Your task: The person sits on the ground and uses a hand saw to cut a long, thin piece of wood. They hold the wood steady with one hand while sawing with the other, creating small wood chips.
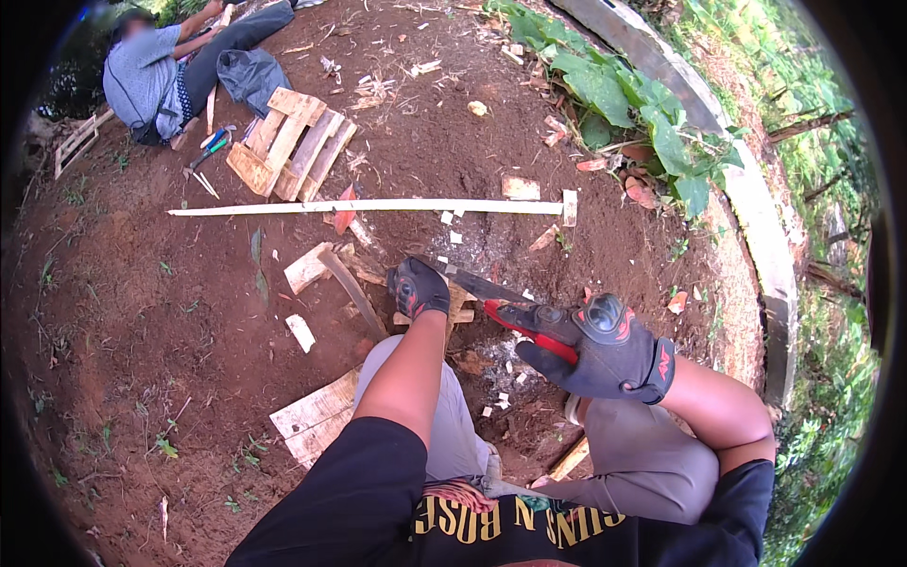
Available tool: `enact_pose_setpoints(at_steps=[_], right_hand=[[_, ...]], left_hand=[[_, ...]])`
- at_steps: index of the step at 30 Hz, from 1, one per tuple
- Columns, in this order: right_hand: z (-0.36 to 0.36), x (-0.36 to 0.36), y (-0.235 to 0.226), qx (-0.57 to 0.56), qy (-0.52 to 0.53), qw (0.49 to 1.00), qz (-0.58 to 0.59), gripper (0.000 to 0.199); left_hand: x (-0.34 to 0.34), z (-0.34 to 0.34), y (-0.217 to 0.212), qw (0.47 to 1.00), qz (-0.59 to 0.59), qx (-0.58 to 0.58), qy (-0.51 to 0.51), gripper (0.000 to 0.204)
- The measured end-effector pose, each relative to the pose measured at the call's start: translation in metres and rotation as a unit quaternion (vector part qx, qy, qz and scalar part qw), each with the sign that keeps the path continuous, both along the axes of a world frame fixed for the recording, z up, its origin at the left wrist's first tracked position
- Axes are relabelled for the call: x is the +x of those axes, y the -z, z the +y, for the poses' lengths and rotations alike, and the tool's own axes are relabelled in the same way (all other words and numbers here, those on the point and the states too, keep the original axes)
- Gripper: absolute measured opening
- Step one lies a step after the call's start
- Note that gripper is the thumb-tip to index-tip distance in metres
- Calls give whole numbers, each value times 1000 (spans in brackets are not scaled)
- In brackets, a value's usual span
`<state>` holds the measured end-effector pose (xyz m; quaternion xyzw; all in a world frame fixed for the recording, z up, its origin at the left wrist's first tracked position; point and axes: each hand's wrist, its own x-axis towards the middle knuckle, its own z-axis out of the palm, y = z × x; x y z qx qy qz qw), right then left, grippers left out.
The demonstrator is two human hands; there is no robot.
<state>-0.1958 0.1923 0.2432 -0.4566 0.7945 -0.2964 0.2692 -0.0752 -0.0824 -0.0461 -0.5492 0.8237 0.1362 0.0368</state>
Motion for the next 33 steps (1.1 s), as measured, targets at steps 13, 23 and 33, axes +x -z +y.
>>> enact_pose_setpoints(at_steps=[13,23,33], right_hand=[[102,10,-18,49,92,994,-31,50],[104,5,-9,139,54,987,62,46],[74,-17,-12,139,49,987,65,41]], left_hand=[[-61,-3,-5,990,-80,50,-102,44],[-39,-11,14,996,-15,47,-80,47],[-2,-26,-164,971,-76,124,192,62]])
